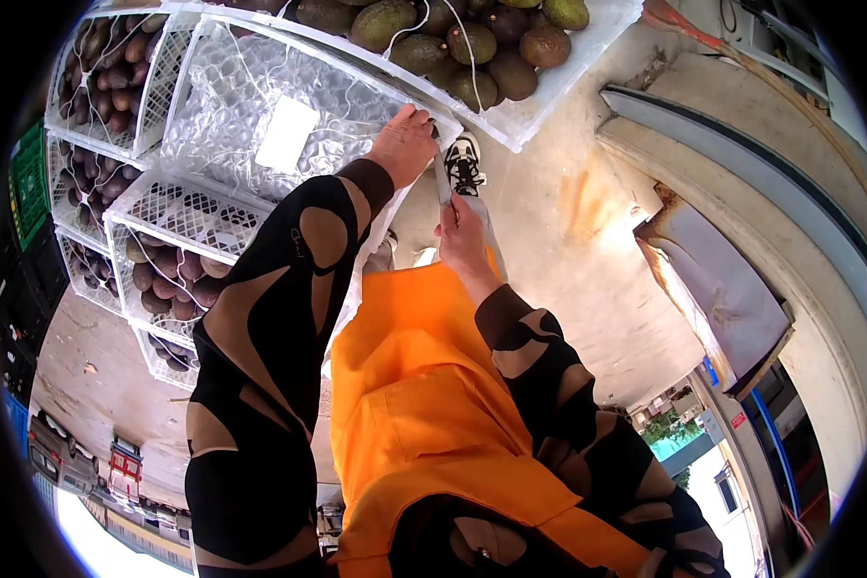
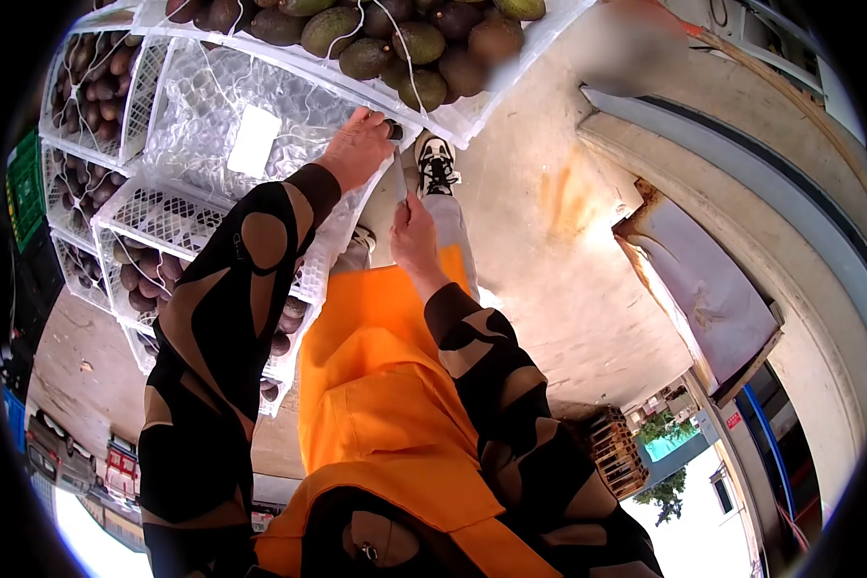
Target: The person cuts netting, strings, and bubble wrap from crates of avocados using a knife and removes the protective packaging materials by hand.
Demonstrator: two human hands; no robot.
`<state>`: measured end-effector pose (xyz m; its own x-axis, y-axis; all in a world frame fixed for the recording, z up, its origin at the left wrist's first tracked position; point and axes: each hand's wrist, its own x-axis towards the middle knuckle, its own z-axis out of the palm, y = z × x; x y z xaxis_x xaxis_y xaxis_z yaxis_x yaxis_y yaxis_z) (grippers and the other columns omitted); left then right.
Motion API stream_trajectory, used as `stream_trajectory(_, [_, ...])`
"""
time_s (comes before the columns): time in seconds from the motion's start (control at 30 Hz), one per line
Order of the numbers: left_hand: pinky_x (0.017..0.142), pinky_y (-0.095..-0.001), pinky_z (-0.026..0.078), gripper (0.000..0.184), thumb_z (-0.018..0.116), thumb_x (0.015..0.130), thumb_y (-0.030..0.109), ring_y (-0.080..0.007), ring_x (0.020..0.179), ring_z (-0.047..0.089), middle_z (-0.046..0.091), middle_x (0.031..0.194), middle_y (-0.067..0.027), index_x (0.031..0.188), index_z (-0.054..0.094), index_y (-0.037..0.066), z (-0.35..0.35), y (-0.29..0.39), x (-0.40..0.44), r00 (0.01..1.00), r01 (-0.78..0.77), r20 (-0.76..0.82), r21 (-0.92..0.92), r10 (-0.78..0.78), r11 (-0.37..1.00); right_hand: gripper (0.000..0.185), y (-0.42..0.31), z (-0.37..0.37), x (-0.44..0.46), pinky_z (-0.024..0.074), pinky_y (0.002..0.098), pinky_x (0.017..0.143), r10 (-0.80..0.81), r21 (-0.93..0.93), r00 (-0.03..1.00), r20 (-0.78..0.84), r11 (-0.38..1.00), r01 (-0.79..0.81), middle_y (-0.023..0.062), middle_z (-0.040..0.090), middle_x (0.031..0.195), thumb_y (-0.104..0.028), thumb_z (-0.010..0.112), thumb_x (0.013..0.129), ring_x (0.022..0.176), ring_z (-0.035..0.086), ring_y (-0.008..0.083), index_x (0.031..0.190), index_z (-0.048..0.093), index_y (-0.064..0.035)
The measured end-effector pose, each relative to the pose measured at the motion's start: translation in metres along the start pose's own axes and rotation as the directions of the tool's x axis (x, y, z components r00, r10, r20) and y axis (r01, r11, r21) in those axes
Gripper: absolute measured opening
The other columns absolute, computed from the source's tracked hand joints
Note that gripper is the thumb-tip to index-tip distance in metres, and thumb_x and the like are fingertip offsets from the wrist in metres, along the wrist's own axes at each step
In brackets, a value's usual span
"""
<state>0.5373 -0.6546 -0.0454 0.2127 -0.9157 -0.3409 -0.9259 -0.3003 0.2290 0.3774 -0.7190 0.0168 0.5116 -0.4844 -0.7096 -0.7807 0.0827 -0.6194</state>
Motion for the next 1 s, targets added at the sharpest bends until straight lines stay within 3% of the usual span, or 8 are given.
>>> stream_trajectory(0.17, [0.099, -0.0375, 0.028, 0.010, 0.063, 0.076, 0.012, -0.0201, 0.110, 0.048, 0.056, 0.097, -0.0008, 0.083, 0.066, 0.020, -0.013, -0.011, -0.002, 0.997, -0.054, 0.057, -0.088, 0.060, 0.995, 0.020, -0.034, -0.004, -0.005, 0.0411, 0.0335, 0.048, 0.408, 0.081, 0.877, 0.254, 0.895, -0.439, 0.0101, 0.050, 0.060, -0.018, 0.047, 0.096, 0.050, 0.052, 0.0158, 0.091, 0.052, -0.0002])
stream_trajectory(0.27, [0.094, -0.0347, 0.031, 0.018, 0.068, 0.073, 0.006, -0.0163, 0.101, 0.052, 0.055, 0.093, 0.0003, 0.082, 0.064, 0.021, -0.035, -0.038, -0.013, 0.980, -0.090, 0.151, -0.245, 0.130, 0.965, 0.022, 0.012, 0.002, -0.056, 0.0409, 0.0300, 0.049, 0.253, 0.095, 0.953, 0.167, 0.958, -0.271, 0.0069, 0.050, 0.062, -0.018, 0.046, 0.097, 0.053, 0.051, 0.0129, 0.102, 0.056, 0.0004])
stream_trajectory(0.43, [0.091, -0.0353, 0.039, 0.023, 0.061, 0.076, 0.002, -0.0192, 0.098, 0.055, 0.055, 0.097, -0.0039, 0.094, 0.065, 0.015, -0.039, -0.050, -0.035, 0.974, 0.095, -0.199, -0.095, -0.112, 0.991, 0.037, 0.016, -0.038, -0.073, 0.0445, 0.0294, 0.055, 0.221, 0.106, 0.975, 0.005, 0.970, -0.220, 0.0077, 0.054, 0.068, -0.020, 0.046, 0.100, 0.060, 0.056, 0.0140, 0.126, 0.051, 0.0041])
stream_trajectory(0.53, [0.085, -0.0340, 0.048, 0.032, 0.055, 0.078, -0.002, -0.0210, 0.099, 0.057, 0.054, 0.106, -0.0064, 0.107, 0.059, 0.009, -0.021, -0.027, -0.062, 0.936, -0.199, -0.337, -0.254, 0.106, 0.947, 0.038, 0.024, -0.041, -0.091, 0.0469, 0.0286, 0.059, 0.173, 0.031, 0.984, 0.028, 0.984, -0.174, 0.0084, 0.058, 0.073, -0.021, 0.047, 0.100, 0.063, 0.059, 0.0147, 0.128, 0.050, 0.0033])
stream_trajectory(0.6, [0.078, -0.0321, 0.053, 0.039, 0.057, 0.079, 0.003, -0.0216, 0.099, 0.059, 0.052, 0.112, -0.0066, 0.118, 0.052, 0.006, -0.017, 0.013, -0.080, 0.936, -0.267, 0.133, -0.336, 0.326, 0.903, 0.037, 0.033, -0.025, -0.107, 0.0476, 0.0292, 0.060, 0.185, 0.036, 0.982, 0.023, 0.982, -0.186, 0.0083, 0.058, 0.074, -0.022, 0.047, 0.100, 0.063, 0.060, 0.0153, 0.128, 0.049, 0.0027])
stream_trajectory(0.73, [0.080, -0.0330, 0.048, 0.050, 0.066, 0.078, 0.023, -0.0136, 0.103, 0.057, 0.051, 0.116, -0.0025, 0.124, 0.050, 0.008, 0.053, 0.022, -0.100, 0.990, -0.003, 0.141, -0.131, 0.022, 0.991, 0.035, 0.038, 0.001, -0.118, 0.0480, 0.0325, 0.059, 0.238, 0.072, 0.970, 0.042, 0.968, -0.240, 0.0081, 0.060, 0.075, -0.023, 0.046, 0.100, 0.063, 0.061, 0.0186, 0.125, 0.050, 0.0010])
stream_trajectory(0.83, [0.082, -0.0311, 0.040, 0.041, 0.073, 0.074, 0.038, -0.0062, 0.101, 0.054, 0.052, 0.109, 0.0040, 0.107, 0.064, 0.014, 0.042, -0.002, -0.096, 0.934, -0.154, 0.327, -0.002, 0.146, 0.988, 0.038, 0.026, 0.005, -0.118, 0.0447, 0.0283, 0.051, 0.105, -0.066, 0.985, 0.139, 0.993, -0.096, 0.0039, 0.054, 0.071, -0.026, 0.047, 0.101, 0.055, 0.054, 0.0124, 0.128, 0.049, -0.0005])
stream_trajectory(1.0, [0.076, -0.0329, 0.039, 0.015, 0.074, 0.074, 0.028, -0.0096, 0.093, 0.056, 0.053, 0.103, 0.0049, 0.085, 0.068, 0.019, 0.035, -0.002, -0.094, 0.938, -0.129, 0.292, -0.201, 0.185, 0.971, 0.035, 0.043, 0.032, -0.100, 0.0471, 0.0326, 0.057, 0.063, -0.177, 0.986, 0.157, 0.984, -0.035, 0.0058, 0.056, 0.070, -0.026, 0.045, 0.101, 0.059, 0.057, 0.0154, 0.123, 0.052, -0.0004])
